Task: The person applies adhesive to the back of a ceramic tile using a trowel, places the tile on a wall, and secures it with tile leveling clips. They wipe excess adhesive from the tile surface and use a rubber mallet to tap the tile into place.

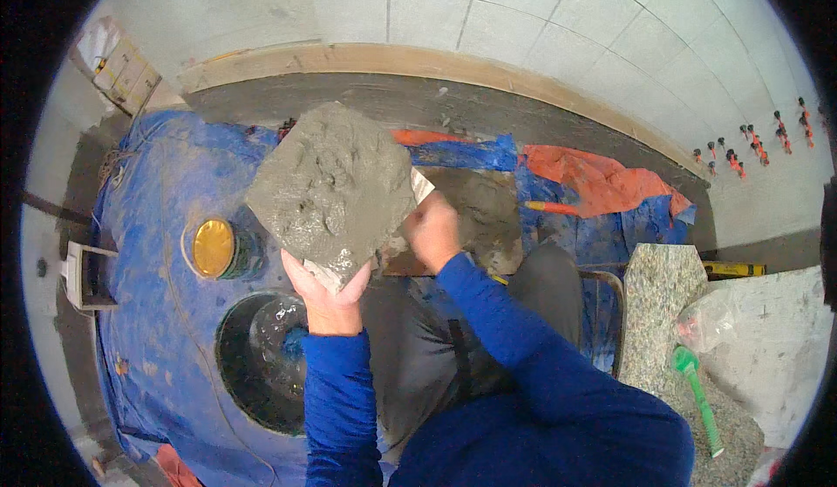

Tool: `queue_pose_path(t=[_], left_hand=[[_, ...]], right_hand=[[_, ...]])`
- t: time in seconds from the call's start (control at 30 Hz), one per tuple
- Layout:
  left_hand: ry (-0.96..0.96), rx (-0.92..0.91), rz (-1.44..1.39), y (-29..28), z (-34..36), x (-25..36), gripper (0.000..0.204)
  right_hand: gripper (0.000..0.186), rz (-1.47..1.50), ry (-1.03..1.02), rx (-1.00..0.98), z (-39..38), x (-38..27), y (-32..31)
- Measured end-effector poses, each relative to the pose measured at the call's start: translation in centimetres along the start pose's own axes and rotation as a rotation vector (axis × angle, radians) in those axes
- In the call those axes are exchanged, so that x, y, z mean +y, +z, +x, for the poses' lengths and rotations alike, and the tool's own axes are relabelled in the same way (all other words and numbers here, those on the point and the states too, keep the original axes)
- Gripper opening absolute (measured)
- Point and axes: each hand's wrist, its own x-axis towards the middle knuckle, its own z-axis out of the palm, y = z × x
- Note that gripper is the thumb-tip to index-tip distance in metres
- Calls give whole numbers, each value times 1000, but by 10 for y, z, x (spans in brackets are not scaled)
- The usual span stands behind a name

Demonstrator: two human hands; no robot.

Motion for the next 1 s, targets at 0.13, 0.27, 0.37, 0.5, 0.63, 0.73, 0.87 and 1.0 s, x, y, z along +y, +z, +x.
queue_pose_path(t=[0.13,0.27,0.37,0.5,0.63,0.73,0.87,1.0], left_hand=[[-20,-46,-77,-40,26,-36,51],[-9,174,-1,-80,51,-75,54],[-41,247,64,-103,61,-93,56],[-47,268,57,-117,63,-94,58],[-133,223,18,-105,63,-88,61],[-235,-10,53,-89,62,-90,63],[-255,91,27,-82,61,-97,64],[-280,63,46,-94,62,-110,66]], right_hand=[[49,-538,535,-587,-46,128,-52],[60,-300,723,-879,-90,164,-41],[54,-169,705,-781,-66,148,-55],[41,-359,465,-726,-29,112,-122],[42,-268,430,-559,-20,93,-145],[49,-192,495,-675,-6,88,-162],[50,-319,123,-392,4,55,-222],[48,-411,-60,-359,21,-9,-286]])
